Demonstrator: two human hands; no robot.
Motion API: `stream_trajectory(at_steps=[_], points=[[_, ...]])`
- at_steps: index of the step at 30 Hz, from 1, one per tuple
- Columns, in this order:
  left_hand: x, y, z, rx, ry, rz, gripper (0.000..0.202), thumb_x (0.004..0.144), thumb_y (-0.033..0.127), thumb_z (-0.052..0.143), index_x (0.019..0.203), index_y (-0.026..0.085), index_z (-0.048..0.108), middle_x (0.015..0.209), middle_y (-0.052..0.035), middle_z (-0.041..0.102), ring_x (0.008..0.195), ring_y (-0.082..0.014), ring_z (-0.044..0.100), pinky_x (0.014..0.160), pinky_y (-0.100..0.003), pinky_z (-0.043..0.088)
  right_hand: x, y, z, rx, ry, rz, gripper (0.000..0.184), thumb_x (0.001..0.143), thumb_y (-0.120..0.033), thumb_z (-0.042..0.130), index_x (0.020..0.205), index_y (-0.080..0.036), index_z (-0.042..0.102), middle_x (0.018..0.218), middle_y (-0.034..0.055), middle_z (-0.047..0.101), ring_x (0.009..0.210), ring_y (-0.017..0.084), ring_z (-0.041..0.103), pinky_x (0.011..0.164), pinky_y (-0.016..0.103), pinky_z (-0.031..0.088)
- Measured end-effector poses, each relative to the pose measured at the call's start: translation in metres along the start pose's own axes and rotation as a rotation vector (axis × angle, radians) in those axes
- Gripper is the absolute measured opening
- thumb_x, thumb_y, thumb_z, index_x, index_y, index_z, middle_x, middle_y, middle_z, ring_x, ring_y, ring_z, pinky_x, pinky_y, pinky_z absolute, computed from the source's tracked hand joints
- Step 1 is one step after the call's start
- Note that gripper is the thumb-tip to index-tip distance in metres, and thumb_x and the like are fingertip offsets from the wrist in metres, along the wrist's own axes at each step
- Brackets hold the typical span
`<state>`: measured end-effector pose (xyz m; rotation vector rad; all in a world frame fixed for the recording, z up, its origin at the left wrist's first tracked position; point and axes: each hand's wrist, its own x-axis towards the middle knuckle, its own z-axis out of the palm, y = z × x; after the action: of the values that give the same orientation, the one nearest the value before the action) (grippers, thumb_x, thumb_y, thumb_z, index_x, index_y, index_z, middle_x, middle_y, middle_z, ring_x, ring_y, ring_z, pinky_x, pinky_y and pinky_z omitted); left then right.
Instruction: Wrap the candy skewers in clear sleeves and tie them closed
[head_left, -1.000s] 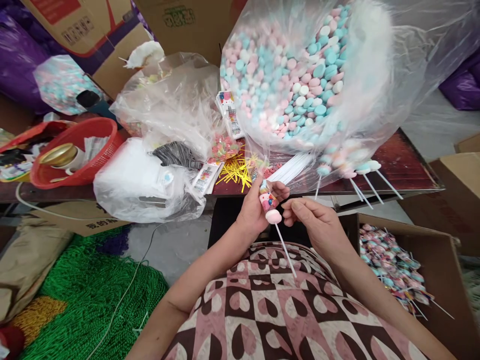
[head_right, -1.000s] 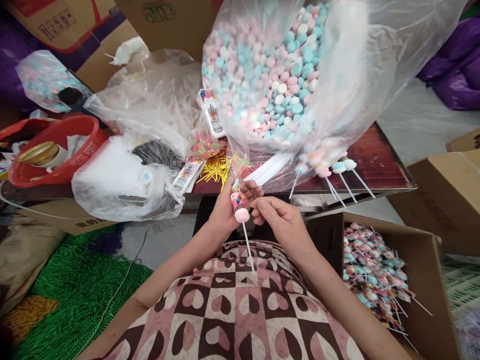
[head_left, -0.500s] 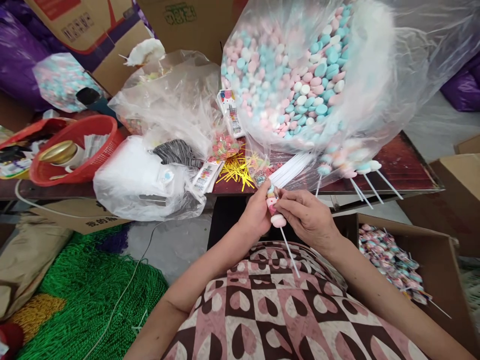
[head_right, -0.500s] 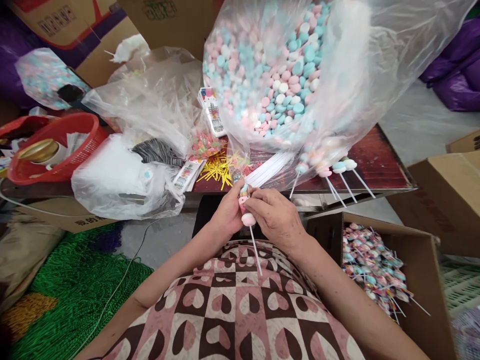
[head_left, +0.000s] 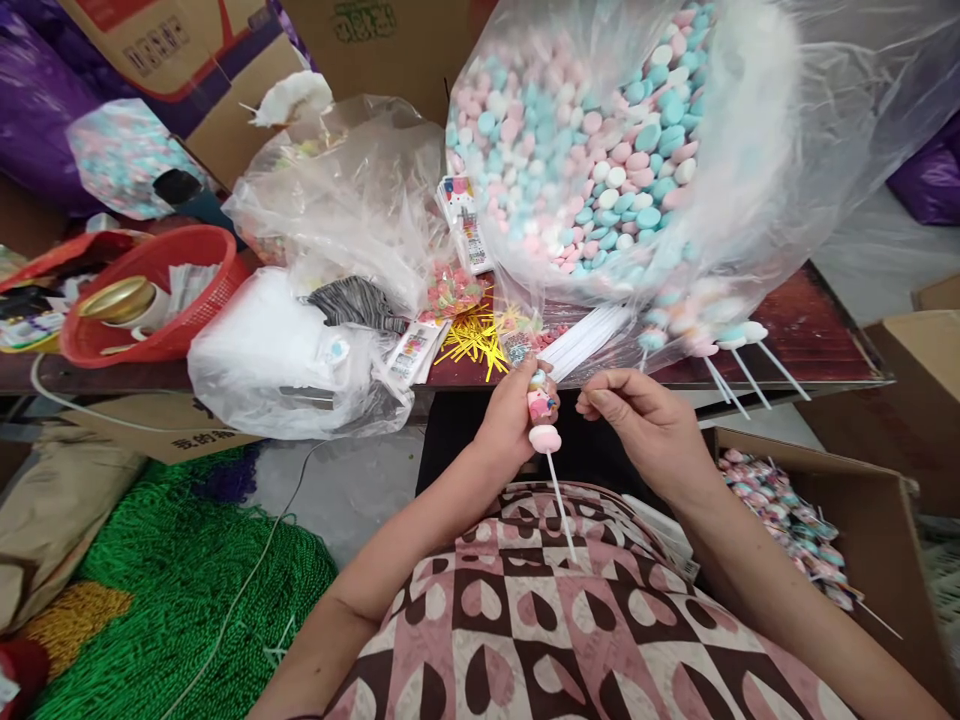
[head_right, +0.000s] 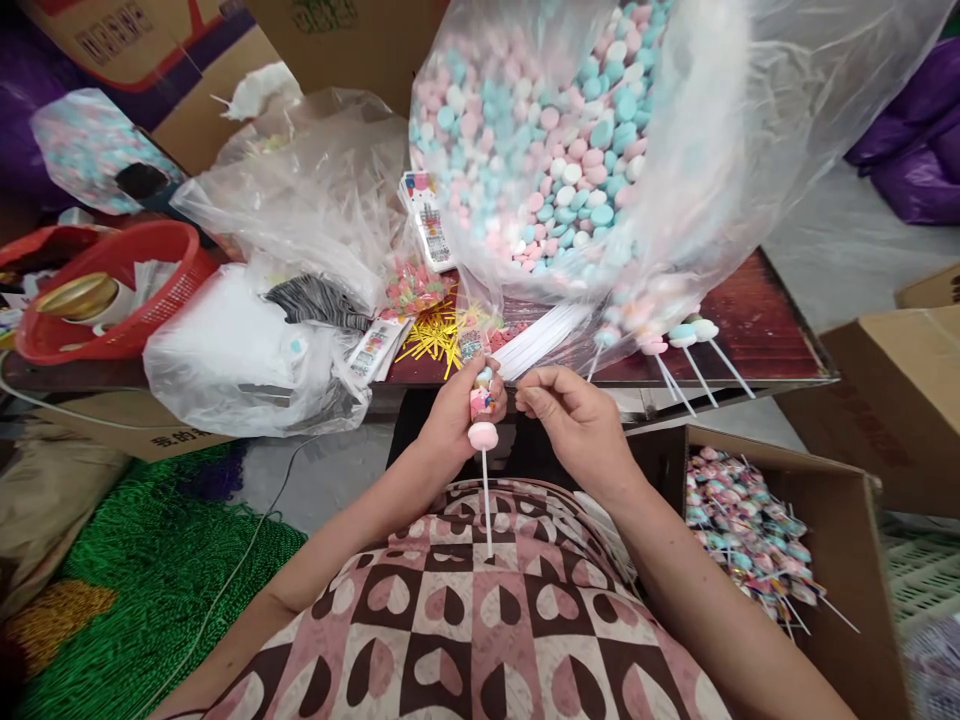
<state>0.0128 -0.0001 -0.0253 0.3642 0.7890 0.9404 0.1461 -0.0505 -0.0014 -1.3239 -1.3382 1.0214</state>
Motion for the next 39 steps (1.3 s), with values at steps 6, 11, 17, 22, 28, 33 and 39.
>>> stream_trajectory(at_steps=[6,11,17,22,28,33,39], points=[[0.002,-0.002,0.002,-0.048,0.032,0.055,0.037,0.079,0.052,0.066,0.079,0.017,0.054,0.051,0.0044,0.050,0.040,-0.0059,0.044,0.040,-0.017,0.032,-0.008,-0.005,0.005,-0.272,-0.068,-0.102,0.007,0.084,-0.026,0.060,0.086,-0.022,0.066,0.081,0.0027,0.069,0.071,0.017,0.062,0.067,0.030,0.050],[0.004,-0.009,0.000,-0.032,0.051,0.109,0.037,0.078,0.052,0.066,0.078,0.016,0.055,0.053,0.0040,0.052,0.043,-0.0059,0.045,0.043,-0.018,0.033,-0.010,0.003,0.011,-0.421,-0.041,-0.284,0.008,0.089,-0.023,0.058,0.089,-0.023,0.065,0.084,0.0034,0.069,0.076,0.017,0.064,0.070,0.030,0.051],[0.004,-0.014,-0.002,-0.007,0.064,0.130,0.035,0.080,0.048,0.065,0.077,0.015,0.055,0.055,0.0034,0.053,0.045,-0.0055,0.045,0.046,-0.018,0.033,-0.008,0.012,0.015,-0.425,-0.054,-0.401,0.015,0.091,-0.020,0.055,0.095,-0.022,0.069,0.093,0.0067,0.070,0.085,0.018,0.066,0.075,0.030,0.052],[0.003,-0.001,0.002,0.015,0.120,0.255,0.033,0.081,0.048,0.064,0.074,0.018,0.052,0.054,0.0049,0.050,0.044,-0.0060,0.043,0.045,-0.018,0.033,-0.012,-0.002,0.013,-0.269,-0.050,-0.180,0.020,0.091,-0.029,0.053,0.097,-0.022,0.071,0.088,0.0049,0.072,0.078,0.018,0.066,0.070,0.030,0.052],[0.005,0.013,0.005,0.032,0.170,0.416,0.040,0.080,0.056,0.063,0.071,0.019,0.050,0.054,0.0039,0.050,0.046,-0.0070,0.047,0.045,-0.019,0.034,-0.028,0.006,0.018,-0.022,-0.174,0.260,0.039,0.083,-0.039,0.060,0.117,-0.020,0.066,0.070,0.0007,0.071,0.055,0.015,0.060,0.051,0.026,0.047],[0.003,0.011,0.008,0.015,0.165,0.440,0.042,0.082,0.058,0.059,0.069,0.019,0.050,0.053,0.0035,0.052,0.044,-0.0066,0.047,0.046,-0.018,0.037,-0.031,0.010,0.021,0.161,-0.114,0.417,0.052,0.076,-0.044,0.068,0.120,-0.016,0.063,0.071,0.0024,0.069,0.054,0.013,0.058,0.051,0.025,0.047],[0.005,0.024,0.008,-0.038,0.208,0.426,0.039,0.084,0.055,0.057,0.070,0.018,0.055,0.055,0.0019,0.055,0.046,-0.0093,0.052,0.049,-0.021,0.041,-0.037,0.009,0.017,0.197,-0.115,0.486,0.037,0.076,-0.052,0.067,0.087,-0.017,0.073,0.046,-0.0054,0.048,0.042,0.008,0.040,0.042,0.022,0.032]])
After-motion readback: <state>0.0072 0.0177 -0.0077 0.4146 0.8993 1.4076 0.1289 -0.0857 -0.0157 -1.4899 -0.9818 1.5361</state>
